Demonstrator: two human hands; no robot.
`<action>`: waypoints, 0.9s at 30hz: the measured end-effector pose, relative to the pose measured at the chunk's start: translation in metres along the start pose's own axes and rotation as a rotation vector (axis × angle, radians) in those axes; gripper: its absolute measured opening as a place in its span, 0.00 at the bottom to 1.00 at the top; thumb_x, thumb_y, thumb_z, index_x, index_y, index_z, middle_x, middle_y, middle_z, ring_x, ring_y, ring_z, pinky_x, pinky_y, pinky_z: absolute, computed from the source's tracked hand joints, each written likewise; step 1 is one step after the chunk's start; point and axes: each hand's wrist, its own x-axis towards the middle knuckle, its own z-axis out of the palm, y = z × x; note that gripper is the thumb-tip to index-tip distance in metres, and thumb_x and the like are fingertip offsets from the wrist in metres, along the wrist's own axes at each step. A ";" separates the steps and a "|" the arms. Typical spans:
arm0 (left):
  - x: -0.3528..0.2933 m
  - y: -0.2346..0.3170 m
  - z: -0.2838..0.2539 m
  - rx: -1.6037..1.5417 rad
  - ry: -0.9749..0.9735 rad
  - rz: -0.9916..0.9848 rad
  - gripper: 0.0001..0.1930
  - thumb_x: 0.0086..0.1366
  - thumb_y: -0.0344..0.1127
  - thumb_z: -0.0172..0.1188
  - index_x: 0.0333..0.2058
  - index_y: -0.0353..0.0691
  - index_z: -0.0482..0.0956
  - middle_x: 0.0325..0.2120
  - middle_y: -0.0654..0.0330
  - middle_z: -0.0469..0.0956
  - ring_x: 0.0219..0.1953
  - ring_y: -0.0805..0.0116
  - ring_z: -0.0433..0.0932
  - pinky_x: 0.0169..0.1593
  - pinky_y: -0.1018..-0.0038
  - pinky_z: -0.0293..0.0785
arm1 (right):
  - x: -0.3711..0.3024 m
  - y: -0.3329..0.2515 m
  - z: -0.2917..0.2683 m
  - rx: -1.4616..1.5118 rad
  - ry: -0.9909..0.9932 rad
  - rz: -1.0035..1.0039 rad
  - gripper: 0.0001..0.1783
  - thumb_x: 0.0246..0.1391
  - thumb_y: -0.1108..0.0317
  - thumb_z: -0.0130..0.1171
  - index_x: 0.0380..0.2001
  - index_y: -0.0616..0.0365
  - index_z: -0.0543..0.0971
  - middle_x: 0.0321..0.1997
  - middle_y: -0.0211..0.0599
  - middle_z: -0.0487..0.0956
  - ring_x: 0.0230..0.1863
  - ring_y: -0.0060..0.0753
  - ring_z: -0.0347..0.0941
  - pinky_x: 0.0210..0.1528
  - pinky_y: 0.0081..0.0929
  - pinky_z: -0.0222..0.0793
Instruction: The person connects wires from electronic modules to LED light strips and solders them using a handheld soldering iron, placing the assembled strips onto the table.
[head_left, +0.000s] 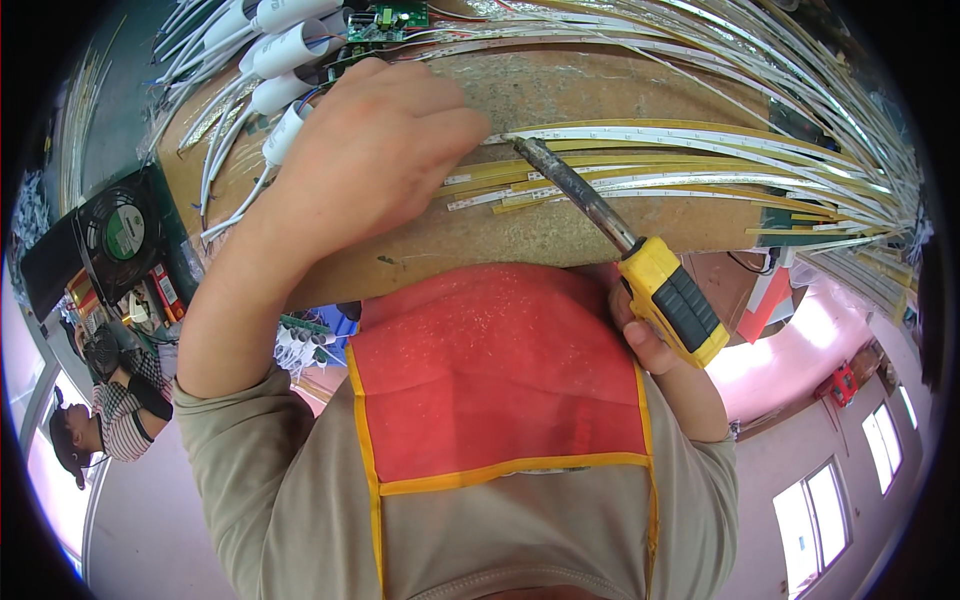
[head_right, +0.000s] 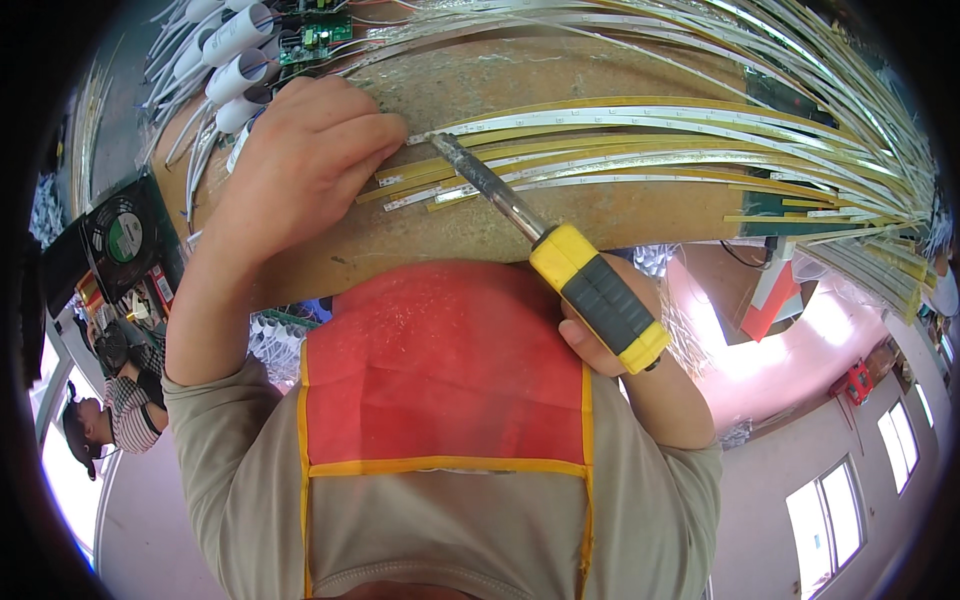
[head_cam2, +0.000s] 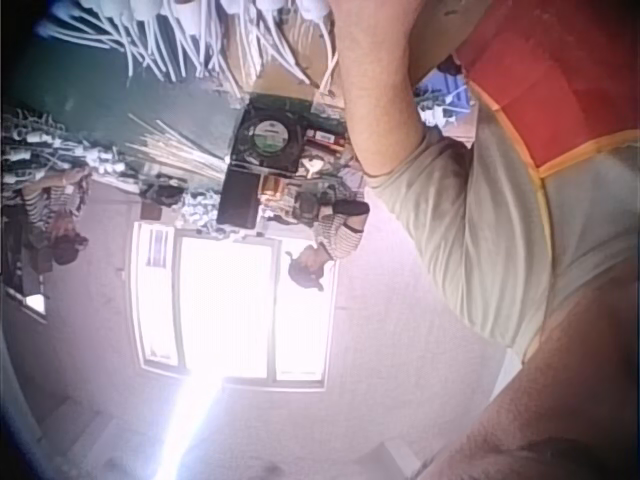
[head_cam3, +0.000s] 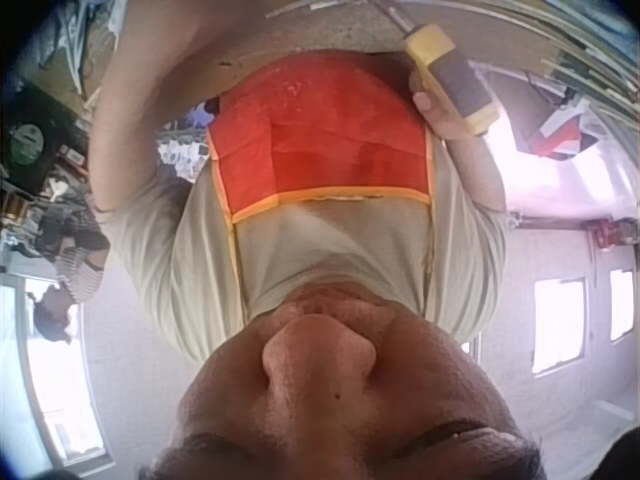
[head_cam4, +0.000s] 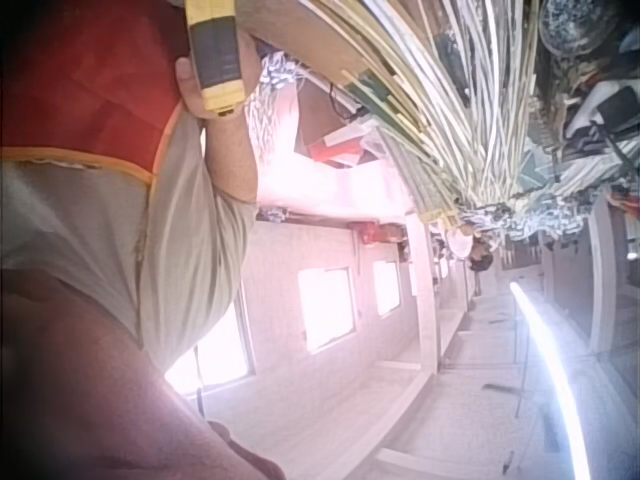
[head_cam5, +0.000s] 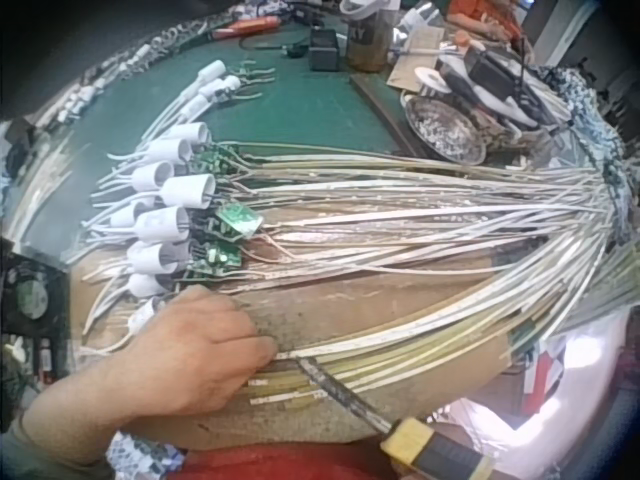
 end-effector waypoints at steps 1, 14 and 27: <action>0.000 0.001 0.001 -0.001 0.008 0.000 0.09 0.54 0.29 0.65 0.36 0.42 0.81 0.29 0.61 0.77 0.36 0.58 0.77 0.42 0.64 0.71 | -0.001 0.000 0.001 -0.020 0.030 -0.033 0.21 0.55 0.53 0.66 0.37 0.58 0.71 0.24 0.25 0.66 0.24 0.20 0.60 0.27 0.21 0.56; -0.003 0.012 0.007 0.038 0.067 -0.106 0.06 0.58 0.29 0.65 0.36 0.42 0.81 0.33 0.59 0.80 0.40 0.55 0.77 0.46 0.62 0.71 | -0.008 0.015 -0.002 -0.034 0.030 -0.038 0.27 0.57 0.55 0.66 0.50 0.62 0.69 0.26 0.25 0.66 0.23 0.19 0.60 0.26 0.20 0.56; -0.007 0.017 0.014 0.030 0.133 -0.191 0.04 0.59 0.29 0.64 0.33 0.43 0.80 0.33 0.60 0.78 0.41 0.56 0.76 0.46 0.63 0.69 | 0.002 -0.001 -0.004 -0.203 -0.005 -0.008 0.15 0.58 0.54 0.59 0.26 0.52 0.75 0.28 0.39 0.76 0.32 0.51 0.73 0.33 0.41 0.69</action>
